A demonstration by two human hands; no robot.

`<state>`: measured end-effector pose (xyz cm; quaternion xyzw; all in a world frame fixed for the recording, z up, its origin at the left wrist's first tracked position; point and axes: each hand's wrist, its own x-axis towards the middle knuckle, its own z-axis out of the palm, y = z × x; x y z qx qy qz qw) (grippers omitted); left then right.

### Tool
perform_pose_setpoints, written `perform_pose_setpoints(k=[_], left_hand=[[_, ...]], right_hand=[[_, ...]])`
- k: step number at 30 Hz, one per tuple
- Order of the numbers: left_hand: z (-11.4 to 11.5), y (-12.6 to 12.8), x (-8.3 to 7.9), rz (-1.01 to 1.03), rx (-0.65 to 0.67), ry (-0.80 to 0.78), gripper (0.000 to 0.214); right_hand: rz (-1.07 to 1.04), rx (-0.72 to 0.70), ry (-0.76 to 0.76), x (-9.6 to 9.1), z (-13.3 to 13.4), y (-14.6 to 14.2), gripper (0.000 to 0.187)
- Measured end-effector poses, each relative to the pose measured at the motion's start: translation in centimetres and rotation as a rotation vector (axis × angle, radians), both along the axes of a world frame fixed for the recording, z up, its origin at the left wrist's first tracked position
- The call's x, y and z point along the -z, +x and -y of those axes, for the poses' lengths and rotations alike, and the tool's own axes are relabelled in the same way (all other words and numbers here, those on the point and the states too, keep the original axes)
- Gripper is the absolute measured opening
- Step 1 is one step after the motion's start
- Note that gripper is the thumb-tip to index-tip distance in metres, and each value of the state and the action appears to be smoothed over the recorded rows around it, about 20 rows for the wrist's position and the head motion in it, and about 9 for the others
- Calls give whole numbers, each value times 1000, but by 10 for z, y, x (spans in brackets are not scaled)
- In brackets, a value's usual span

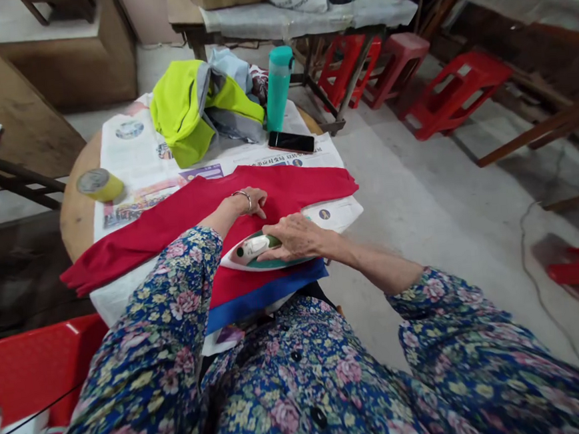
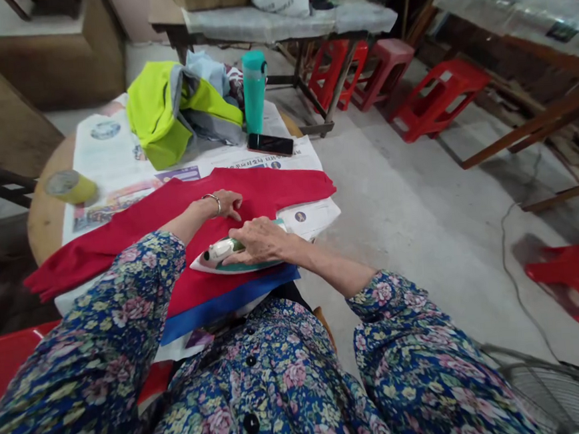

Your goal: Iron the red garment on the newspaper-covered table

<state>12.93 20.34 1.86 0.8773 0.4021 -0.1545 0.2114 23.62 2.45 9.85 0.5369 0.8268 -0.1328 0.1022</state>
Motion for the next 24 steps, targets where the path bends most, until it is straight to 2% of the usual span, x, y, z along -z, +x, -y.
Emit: perform_pose_setpoints(k=[5,8,10,12,15,18,21,24], left_hand=[[-10,-9,0,53,-5,-196,31],[-15,-13,2,66,4,-224,31],[-17,-14,5,77,4,-233,34],[-19,-14,7,84,2,-237,38],[-20,-13,8,88,-4,-236,39],[-20,-11,7,96,-22,-241,37],[-20,-10,6,98,-53,-265,33],[-20,-9,5,97,-94,-296,32]], right_hand=[[-105,-162,-2,11,23,-27,53],[-133,-201,17,16,30,-31,55],[-89,-149,12,15,31,-26,55],[-32,-40,-11,11,29,-15,54],[36,165,-18,5,28,10,50],[80,262,2,5,37,34,49],[51,192,-16,10,50,44,48],[-49,40,-16,16,60,35,50]])
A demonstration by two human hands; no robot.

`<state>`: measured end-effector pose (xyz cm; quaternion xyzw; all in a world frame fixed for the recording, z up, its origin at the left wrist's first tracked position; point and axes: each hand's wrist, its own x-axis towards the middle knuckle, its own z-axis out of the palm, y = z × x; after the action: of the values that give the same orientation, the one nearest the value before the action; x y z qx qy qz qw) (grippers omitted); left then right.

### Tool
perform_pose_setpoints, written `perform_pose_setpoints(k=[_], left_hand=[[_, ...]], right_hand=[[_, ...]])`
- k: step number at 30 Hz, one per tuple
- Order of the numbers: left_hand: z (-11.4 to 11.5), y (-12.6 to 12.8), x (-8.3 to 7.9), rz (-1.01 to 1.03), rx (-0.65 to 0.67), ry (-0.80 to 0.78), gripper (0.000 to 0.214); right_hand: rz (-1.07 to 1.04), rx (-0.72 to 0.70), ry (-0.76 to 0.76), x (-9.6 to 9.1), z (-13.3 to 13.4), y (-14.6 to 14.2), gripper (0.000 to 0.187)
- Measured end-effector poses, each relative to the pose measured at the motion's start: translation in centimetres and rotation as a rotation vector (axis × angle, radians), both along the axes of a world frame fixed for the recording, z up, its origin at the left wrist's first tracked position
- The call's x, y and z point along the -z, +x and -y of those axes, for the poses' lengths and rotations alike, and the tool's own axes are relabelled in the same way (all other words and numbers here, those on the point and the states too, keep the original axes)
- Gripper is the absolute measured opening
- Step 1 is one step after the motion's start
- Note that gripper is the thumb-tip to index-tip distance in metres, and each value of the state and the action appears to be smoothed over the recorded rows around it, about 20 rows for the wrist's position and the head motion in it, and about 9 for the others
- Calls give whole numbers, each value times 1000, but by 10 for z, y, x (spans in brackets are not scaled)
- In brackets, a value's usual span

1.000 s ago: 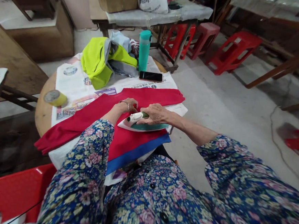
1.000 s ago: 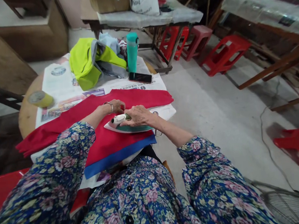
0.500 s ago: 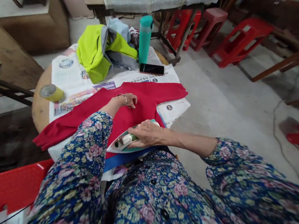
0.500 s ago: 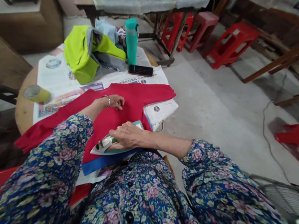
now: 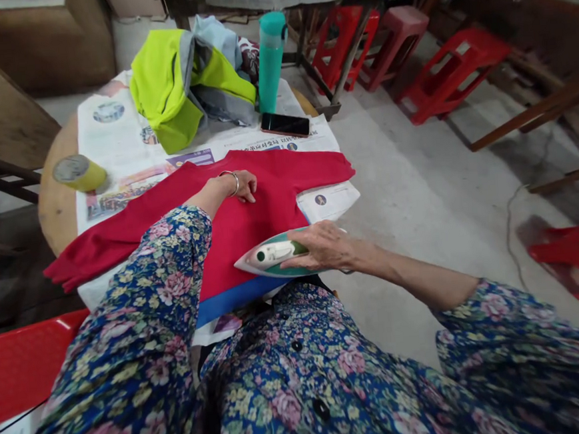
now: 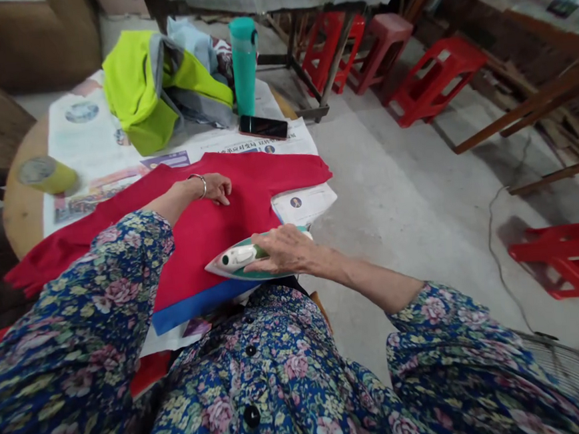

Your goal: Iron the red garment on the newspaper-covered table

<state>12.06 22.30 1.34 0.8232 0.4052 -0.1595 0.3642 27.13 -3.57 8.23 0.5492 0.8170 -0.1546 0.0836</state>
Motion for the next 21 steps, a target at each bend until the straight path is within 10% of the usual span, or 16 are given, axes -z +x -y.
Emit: perform_pose_setpoints(k=[12,21], left_hand=[[0,3,-11,-43,0,-39,34],[5,8,-15,-137,62,65,33]], right_hand=[[-264,-511,96,22,-14,-104,49],[-230,233,-48,-3,-28,-61,39]])
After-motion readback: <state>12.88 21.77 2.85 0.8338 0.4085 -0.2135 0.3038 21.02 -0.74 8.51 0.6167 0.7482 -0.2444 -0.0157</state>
